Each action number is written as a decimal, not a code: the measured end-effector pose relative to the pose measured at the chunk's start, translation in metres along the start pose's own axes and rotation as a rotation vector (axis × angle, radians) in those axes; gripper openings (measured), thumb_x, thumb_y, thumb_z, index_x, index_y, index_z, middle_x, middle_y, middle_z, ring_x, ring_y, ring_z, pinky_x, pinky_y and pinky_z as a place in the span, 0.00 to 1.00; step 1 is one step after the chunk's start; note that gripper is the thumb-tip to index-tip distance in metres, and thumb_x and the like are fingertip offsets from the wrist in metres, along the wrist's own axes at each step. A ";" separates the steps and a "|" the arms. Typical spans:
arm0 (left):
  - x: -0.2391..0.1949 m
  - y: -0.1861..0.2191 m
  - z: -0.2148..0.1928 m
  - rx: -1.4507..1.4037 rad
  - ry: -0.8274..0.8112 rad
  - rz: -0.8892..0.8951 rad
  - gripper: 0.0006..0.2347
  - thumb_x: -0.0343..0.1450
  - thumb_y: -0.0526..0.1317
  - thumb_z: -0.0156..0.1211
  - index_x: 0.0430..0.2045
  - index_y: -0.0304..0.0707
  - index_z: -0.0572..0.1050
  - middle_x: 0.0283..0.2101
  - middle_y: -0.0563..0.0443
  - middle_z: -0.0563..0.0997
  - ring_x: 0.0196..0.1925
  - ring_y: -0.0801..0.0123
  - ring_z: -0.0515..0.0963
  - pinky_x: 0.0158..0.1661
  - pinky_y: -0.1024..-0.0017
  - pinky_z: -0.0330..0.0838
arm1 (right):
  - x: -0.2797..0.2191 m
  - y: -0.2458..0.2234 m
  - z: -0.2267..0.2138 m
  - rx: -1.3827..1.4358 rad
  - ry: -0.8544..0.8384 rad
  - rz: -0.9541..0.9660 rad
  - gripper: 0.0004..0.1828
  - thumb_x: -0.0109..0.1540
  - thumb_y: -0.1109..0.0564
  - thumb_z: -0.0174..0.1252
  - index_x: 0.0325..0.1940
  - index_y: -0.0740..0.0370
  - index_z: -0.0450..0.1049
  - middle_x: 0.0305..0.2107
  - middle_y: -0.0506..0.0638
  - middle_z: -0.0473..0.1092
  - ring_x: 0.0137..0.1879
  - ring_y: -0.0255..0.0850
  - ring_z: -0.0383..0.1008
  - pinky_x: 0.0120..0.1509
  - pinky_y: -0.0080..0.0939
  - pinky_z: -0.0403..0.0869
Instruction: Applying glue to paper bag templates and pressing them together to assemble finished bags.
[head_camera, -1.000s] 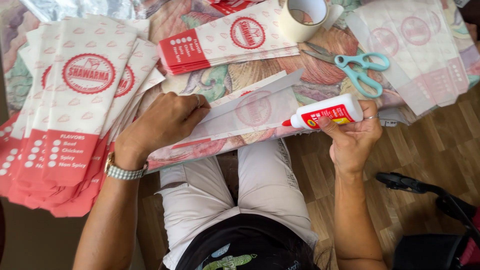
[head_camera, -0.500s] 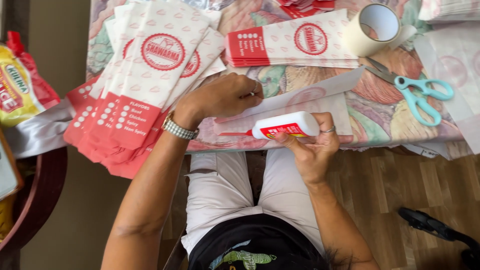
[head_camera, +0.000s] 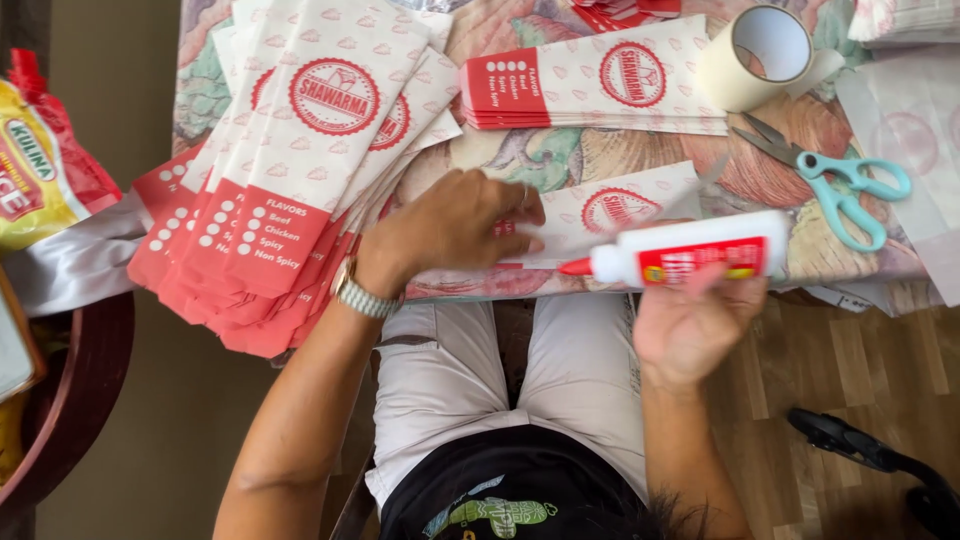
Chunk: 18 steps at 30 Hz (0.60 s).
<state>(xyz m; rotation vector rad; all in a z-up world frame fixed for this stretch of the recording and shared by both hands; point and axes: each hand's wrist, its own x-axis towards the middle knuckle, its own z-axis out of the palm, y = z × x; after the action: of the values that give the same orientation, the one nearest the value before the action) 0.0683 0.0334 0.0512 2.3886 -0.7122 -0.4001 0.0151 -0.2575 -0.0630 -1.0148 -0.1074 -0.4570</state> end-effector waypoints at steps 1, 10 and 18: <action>-0.004 0.004 0.006 0.003 -0.001 0.011 0.18 0.68 0.47 0.64 0.48 0.38 0.80 0.41 0.33 0.85 0.44 0.32 0.83 0.49 0.39 0.73 | 0.000 -0.016 0.019 -0.003 0.004 -0.010 0.26 0.65 0.52 0.61 0.66 0.50 0.64 0.58 0.48 0.70 0.64 0.42 0.73 0.79 0.54 0.70; -0.033 0.007 0.058 0.229 0.252 0.235 0.18 0.64 0.46 0.69 0.48 0.46 0.82 0.60 0.31 0.76 0.63 0.35 0.73 0.59 0.48 0.69 | -0.056 -0.021 0.077 0.126 -0.093 0.365 0.33 0.61 0.53 0.63 0.69 0.55 0.62 0.68 0.64 0.62 0.74 0.57 0.62 0.80 0.61 0.60; -0.034 0.002 0.070 0.227 0.338 0.253 0.16 0.69 0.45 0.64 0.51 0.50 0.81 0.64 0.31 0.72 0.67 0.35 0.68 0.64 0.49 0.63 | -0.056 -0.029 0.023 0.095 -0.065 0.265 0.30 0.65 0.50 0.58 0.70 0.54 0.62 0.76 0.61 0.50 0.80 0.53 0.51 0.83 0.54 0.54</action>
<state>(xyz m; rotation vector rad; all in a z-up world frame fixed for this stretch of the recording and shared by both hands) 0.0100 0.0193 0.0022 2.4447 -0.9226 0.1972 -0.0450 -0.2333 -0.0448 -0.9346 -0.0507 -0.1755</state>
